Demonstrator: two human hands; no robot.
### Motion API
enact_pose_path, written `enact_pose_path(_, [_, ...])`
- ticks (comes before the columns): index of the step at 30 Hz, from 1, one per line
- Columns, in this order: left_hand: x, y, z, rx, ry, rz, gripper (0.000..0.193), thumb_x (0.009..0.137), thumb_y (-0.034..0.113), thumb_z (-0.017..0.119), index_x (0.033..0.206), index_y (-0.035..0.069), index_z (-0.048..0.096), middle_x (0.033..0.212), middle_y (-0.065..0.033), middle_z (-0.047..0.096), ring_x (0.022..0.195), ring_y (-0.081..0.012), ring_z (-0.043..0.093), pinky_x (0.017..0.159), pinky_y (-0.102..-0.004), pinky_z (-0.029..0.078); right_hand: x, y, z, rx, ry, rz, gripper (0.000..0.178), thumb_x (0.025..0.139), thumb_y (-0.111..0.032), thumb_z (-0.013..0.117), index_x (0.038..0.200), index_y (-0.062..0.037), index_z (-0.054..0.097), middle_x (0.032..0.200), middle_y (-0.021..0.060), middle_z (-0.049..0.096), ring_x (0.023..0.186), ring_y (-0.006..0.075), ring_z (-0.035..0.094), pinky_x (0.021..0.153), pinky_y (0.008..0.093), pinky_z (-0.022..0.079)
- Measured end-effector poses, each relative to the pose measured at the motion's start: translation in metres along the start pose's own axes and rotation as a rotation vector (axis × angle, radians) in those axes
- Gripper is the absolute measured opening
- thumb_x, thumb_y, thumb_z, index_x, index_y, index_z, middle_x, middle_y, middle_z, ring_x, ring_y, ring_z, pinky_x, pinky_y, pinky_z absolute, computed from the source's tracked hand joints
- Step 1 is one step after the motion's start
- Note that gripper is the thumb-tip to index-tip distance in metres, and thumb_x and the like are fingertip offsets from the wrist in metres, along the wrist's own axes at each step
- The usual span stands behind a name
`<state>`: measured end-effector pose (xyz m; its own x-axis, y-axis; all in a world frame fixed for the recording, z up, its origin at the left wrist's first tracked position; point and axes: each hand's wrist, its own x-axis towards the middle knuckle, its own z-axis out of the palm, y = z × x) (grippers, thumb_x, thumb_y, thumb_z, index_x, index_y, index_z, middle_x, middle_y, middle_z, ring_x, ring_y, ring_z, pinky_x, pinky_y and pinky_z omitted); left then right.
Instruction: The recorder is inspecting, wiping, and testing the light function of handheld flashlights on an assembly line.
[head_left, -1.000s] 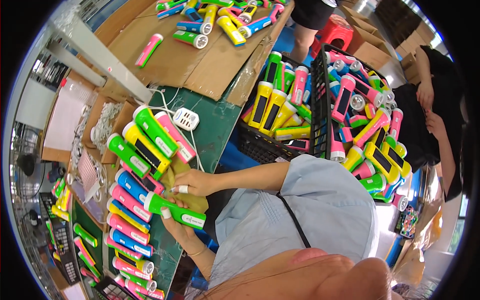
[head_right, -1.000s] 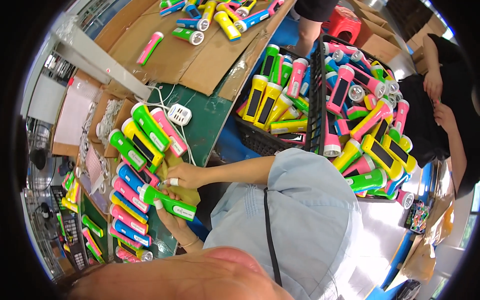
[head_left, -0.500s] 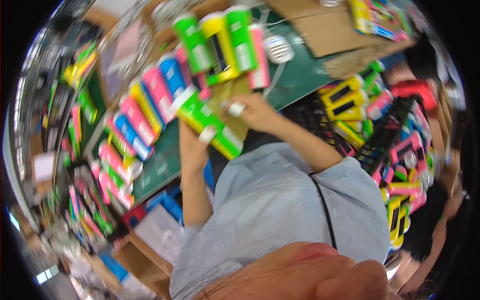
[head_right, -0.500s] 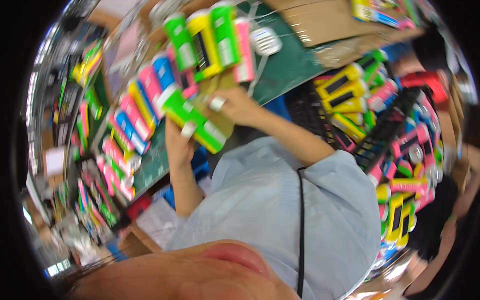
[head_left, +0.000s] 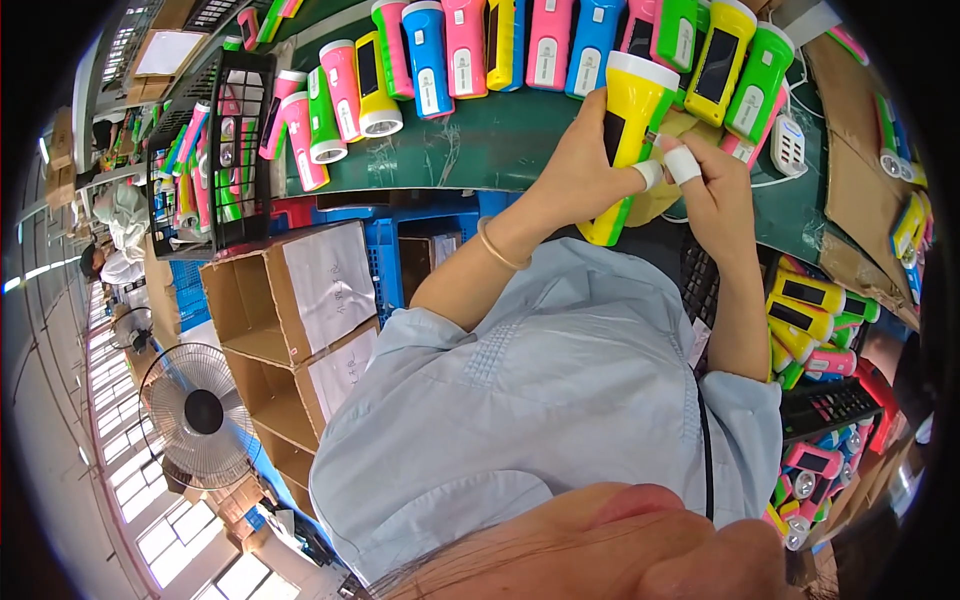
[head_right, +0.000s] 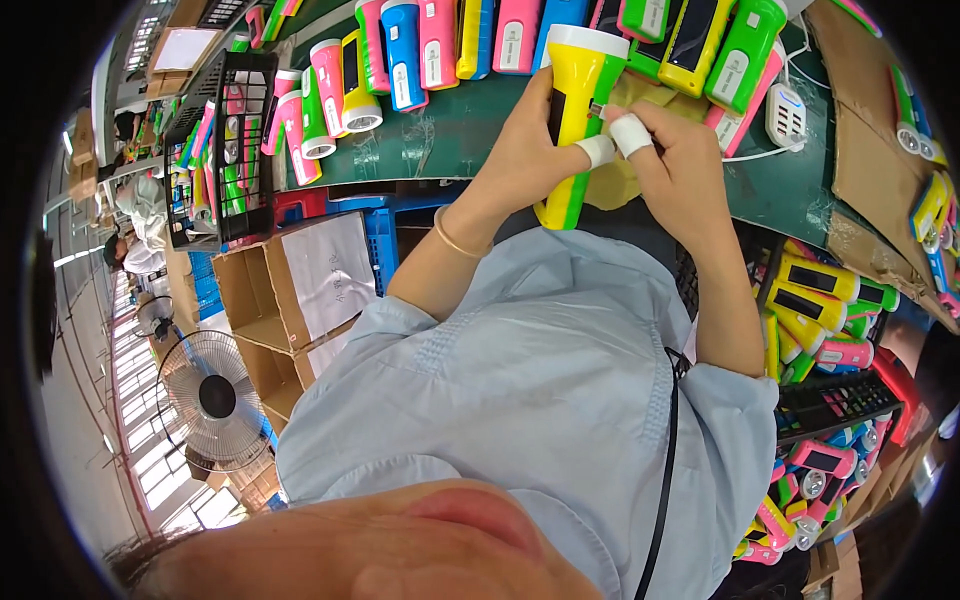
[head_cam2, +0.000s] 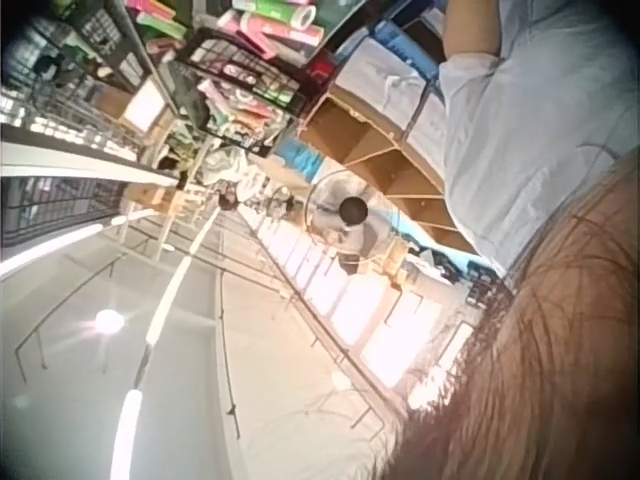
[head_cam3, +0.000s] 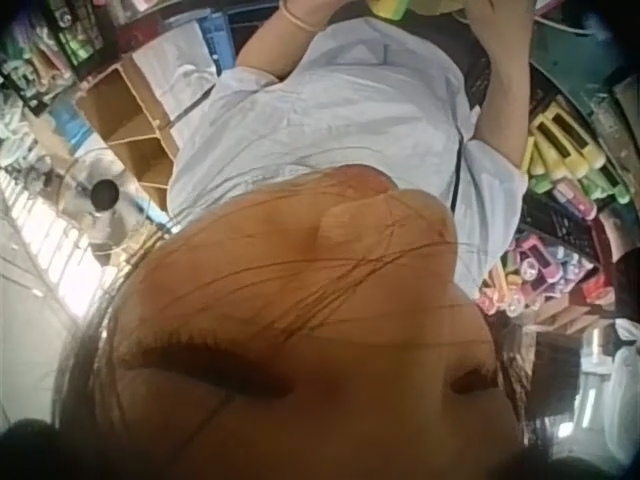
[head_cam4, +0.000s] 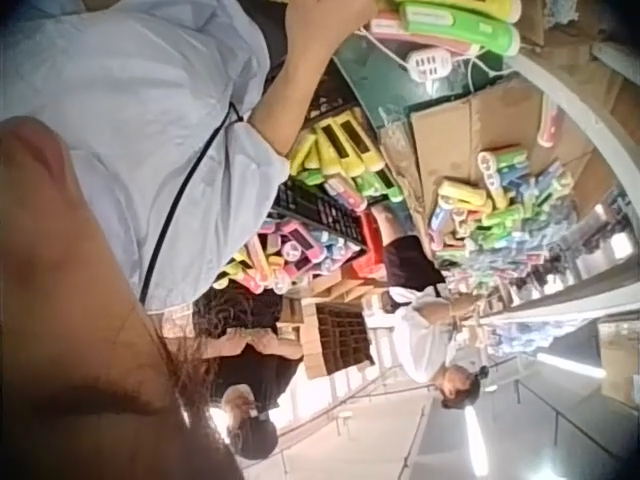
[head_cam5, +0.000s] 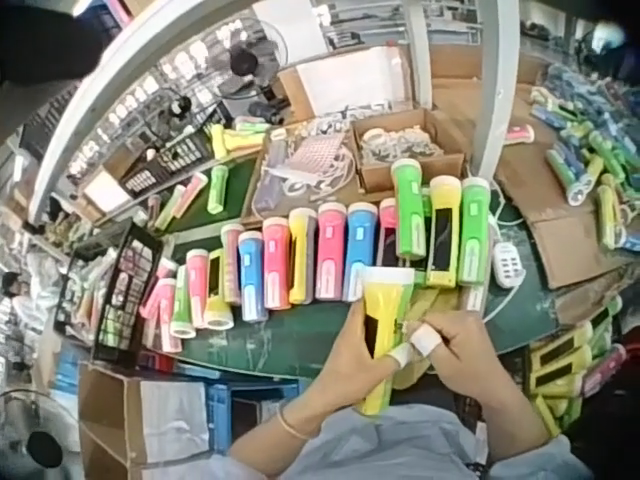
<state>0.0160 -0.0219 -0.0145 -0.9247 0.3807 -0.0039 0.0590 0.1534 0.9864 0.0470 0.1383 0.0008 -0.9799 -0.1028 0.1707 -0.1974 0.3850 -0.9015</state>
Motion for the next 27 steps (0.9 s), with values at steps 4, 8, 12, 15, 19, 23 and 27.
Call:
enact_pose_path(4, [-0.001, 0.000, 0.001, 0.120, 0.023, 0.041, 0.063, 0.065, 0.013, 0.067, 0.117, -0.002, 0.036, 0.099, -0.0124, 0.051, 0.088, -0.0198, 0.053, 0.077, -0.0300, 0.045, 0.000, -0.004, -0.001, -0.216, 0.013, 0.022, 0.021, 0.084, -0.018, 0.053, 0.079, 0.0020, 0.057, 0.059, 0.0128, 0.051, 0.050, 0.0241, 0.047, 0.048, 0.0321, 0.035])
enact_pose_path(8, [-0.001, 0.001, 0.001, 0.160, 0.051, 0.089, 0.063, 0.063, 0.008, 0.064, 0.118, -0.003, 0.034, 0.100, -0.0146, 0.052, 0.090, -0.0224, 0.054, 0.078, -0.0312, 0.045, -0.001, -0.010, -0.003, -0.307, -0.002, 0.035, 0.023, 0.084, -0.020, 0.054, 0.075, 0.0017, 0.055, 0.062, 0.0158, 0.053, 0.055, 0.0317, 0.050, 0.049, 0.0370, 0.037])
enact_pose_path(12, [-0.002, -0.001, 0.006, 0.191, 0.079, 0.098, 0.067, 0.063, 0.007, 0.063, 0.119, -0.005, 0.029, 0.100, -0.0177, 0.052, 0.092, -0.0276, 0.055, 0.078, -0.0339, 0.045, 0.005, -0.015, 0.007, -0.440, 0.038, 0.001, 0.019, 0.084, -0.019, 0.052, 0.080, -0.0011, 0.056, 0.066, 0.0167, 0.056, 0.061, 0.0339, 0.055, 0.053, 0.0412, 0.040])
enact_pose_path(15, [0.000, -0.003, 0.011, 0.293, 0.166, 0.196, 0.076, 0.067, 0.015, 0.068, 0.123, -0.006, 0.022, 0.109, -0.0250, 0.047, 0.097, -0.0402, 0.052, 0.081, -0.0399, 0.044, 0.017, -0.017, 0.020, -0.511, 0.190, -0.074, 0.015, 0.084, -0.017, 0.050, 0.085, -0.0036, 0.057, 0.068, 0.0162, 0.058, 0.063, 0.0345, 0.056, 0.055, 0.0426, 0.042])
enact_pose_path(19, [0.011, 0.001, -0.006, 0.313, 0.218, 0.268, 0.062, 0.069, 0.014, 0.067, 0.115, -0.006, 0.031, 0.102, -0.0199, 0.051, 0.092, -0.0328, 0.055, 0.079, -0.0376, 0.044, 0.010, -0.021, 0.012, -0.293, 0.082, 0.050, 0.013, 0.084, -0.012, 0.050, 0.090, -0.0039, 0.058, 0.067, 0.0149, 0.058, 0.060, 0.0312, 0.057, 0.054, 0.0357, 0.043])
enact_pose_path(23, [0.018, 0.002, -0.022, -0.350, 0.368, 0.017, 0.035, 0.082, 0.020, 0.058, 0.108, 0.004, 0.043, 0.082, -0.0053, 0.053, 0.066, -0.0125, 0.055, 0.060, -0.0247, 0.047, -0.011, -0.013, -0.008, -0.063, 0.356, -0.088, 0.036, 0.082, 0.002, 0.039, 0.111, -0.0075, 0.058, 0.090, 0.0071, 0.062, 0.071, 0.0088, 0.054, 0.061, 0.0215, 0.042])
enact_pose_path(27, [0.013, 0.003, -0.006, -0.611, 0.109, -0.074, 0.035, 0.078, 0.011, 0.058, 0.110, 0.004, 0.046, 0.083, -0.0041, 0.053, 0.079, -0.0117, 0.053, 0.069, -0.0249, 0.044, -0.009, 0.007, 0.006, 0.256, 0.004, 0.094, 0.031, 0.086, -0.006, 0.046, 0.115, -0.0029, 0.053, 0.091, 0.0069, 0.061, 0.082, 0.0118, 0.057, 0.071, 0.0226, 0.044])
